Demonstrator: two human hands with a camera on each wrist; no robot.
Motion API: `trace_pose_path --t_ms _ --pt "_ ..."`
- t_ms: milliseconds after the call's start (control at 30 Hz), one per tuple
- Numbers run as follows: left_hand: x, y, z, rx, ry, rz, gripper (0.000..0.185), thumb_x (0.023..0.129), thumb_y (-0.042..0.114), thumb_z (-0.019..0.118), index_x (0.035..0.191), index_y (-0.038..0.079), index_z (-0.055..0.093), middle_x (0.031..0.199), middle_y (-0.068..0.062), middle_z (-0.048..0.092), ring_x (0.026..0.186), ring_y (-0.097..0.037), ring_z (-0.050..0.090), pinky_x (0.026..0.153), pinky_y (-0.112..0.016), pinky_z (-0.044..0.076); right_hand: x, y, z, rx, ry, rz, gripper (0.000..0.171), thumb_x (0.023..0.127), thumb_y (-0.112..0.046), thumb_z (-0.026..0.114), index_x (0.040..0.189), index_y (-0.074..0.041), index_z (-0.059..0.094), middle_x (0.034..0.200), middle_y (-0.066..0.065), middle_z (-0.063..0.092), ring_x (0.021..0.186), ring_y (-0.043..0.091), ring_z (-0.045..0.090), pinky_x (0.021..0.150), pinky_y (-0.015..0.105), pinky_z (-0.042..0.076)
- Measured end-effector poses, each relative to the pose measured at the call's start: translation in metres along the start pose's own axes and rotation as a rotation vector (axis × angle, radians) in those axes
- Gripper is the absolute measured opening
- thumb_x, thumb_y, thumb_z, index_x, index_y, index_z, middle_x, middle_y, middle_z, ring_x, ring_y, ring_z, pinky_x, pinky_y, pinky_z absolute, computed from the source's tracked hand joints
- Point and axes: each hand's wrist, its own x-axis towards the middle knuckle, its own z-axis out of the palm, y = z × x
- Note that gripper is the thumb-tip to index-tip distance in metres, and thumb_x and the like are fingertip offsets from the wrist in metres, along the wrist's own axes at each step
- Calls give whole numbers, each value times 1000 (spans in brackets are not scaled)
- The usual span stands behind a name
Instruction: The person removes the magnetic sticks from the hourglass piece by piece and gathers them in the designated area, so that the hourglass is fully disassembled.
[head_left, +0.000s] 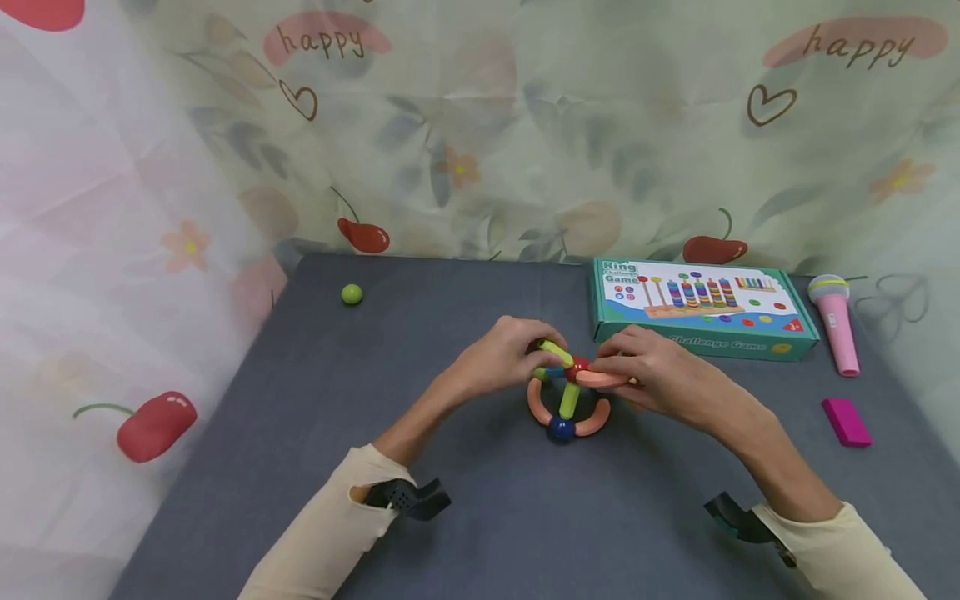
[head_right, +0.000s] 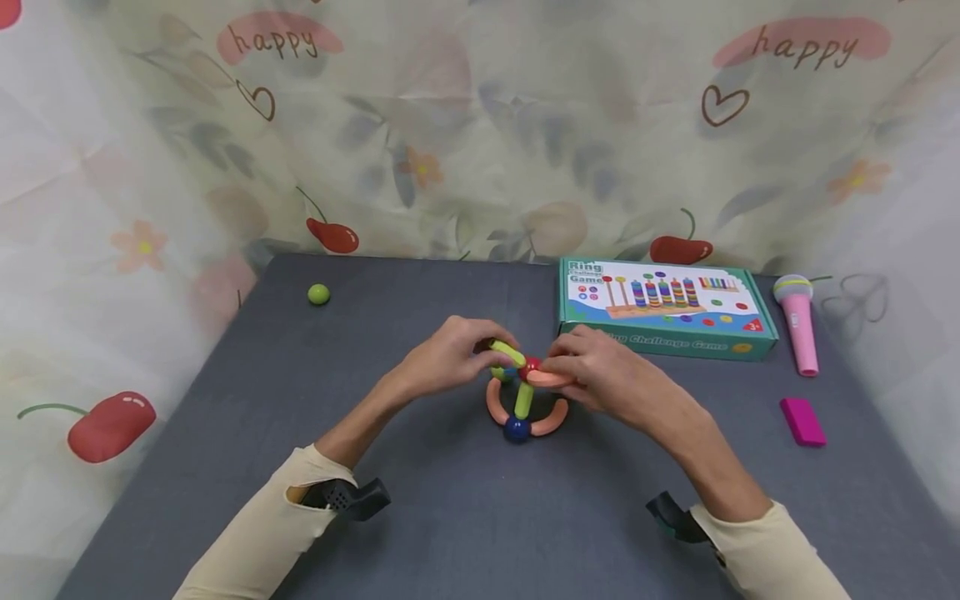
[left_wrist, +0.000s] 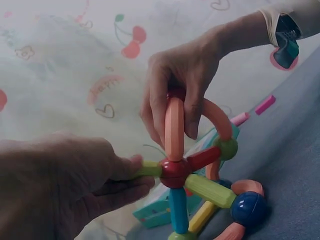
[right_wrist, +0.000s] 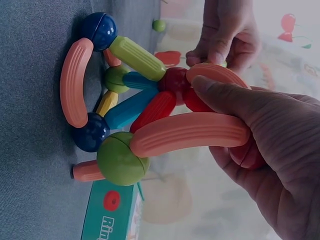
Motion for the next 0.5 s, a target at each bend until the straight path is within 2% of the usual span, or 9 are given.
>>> trace_pose_path --t_ms 167,233,300,500 --pt "-6 5 -15 -93 138 -75 20 101 15 69 119 7 74 107 -8 76 84 -15 71 74 -18 54 3 -4 -2 12 -29 13 36 71 0 93 103 -9 79 103 3 73 93 15 60 68 25 55" --pt "-10 6 -25 -84 182 -78 21 100 15 71 119 7 74 109 -8 76 90 -15 73 79 -22 57 3 -5 -3 8 -39 16 36 72 1 93 103 -10 79 103 2 73 94 15 61 70 27 55" --pt "-16 3 -33 -54 211 -82 21 99 16 72 119 8 75 108 -8 75 88 -15 70 80 -25 57 3 -5 -3 5 -44 15 36 73 2 92 104 -11 79 104 1 73 94 15 61 71 28 55" --pt "-37 -18 -43 -1 276 -165 18 97 16 75 114 10 76 107 -6 77 90 -18 71 85 -35 58 1 -4 -3 0 -24 -21 37 73 1 92 104 -14 79 103 -1 73 94 13 60 72 29 55"
